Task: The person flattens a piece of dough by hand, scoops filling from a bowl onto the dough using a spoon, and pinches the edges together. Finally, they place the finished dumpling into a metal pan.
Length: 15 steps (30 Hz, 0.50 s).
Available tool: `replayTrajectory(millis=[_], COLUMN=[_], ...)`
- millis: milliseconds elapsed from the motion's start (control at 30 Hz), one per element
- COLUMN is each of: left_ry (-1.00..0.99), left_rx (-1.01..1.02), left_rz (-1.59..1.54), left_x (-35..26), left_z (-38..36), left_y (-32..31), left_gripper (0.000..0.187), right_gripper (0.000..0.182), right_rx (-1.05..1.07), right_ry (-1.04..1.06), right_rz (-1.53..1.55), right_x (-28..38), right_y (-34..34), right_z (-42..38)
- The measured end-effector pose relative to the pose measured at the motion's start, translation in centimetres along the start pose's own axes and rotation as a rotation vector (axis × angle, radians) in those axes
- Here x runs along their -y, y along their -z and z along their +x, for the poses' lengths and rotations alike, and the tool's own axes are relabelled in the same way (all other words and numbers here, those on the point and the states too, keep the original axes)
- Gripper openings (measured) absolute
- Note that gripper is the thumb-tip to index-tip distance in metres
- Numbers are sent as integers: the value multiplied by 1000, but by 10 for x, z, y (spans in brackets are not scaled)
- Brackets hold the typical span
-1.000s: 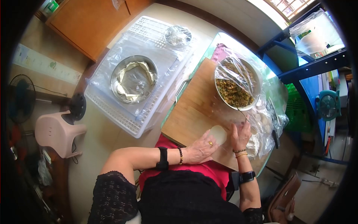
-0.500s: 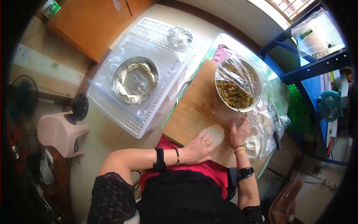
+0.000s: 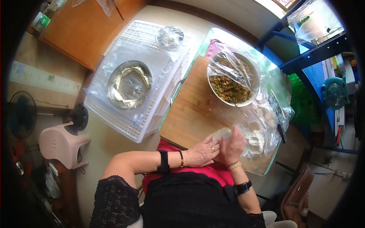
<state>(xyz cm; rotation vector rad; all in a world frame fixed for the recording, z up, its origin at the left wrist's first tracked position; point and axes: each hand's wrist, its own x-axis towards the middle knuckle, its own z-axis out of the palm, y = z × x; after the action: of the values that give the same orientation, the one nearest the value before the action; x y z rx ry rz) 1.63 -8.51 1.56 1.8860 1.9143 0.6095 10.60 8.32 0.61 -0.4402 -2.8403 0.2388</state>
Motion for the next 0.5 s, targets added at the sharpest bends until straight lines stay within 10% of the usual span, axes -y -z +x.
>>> replayTrajectory(millis=[300, 500], left_ry=[17, 42], left_rx=[-228, -97], left_rz=[19, 12], left_x=[-1, 1], left_z=[-8, -14], left_y=[5, 8], left_gripper=[55, 58], right_gripper=[67, 71], right_rx=[-7, 118], right_ry=[5, 89], right_rz=[344, 32], right_x=[-18, 6], right_y=[13, -2], right_z=[28, 27])
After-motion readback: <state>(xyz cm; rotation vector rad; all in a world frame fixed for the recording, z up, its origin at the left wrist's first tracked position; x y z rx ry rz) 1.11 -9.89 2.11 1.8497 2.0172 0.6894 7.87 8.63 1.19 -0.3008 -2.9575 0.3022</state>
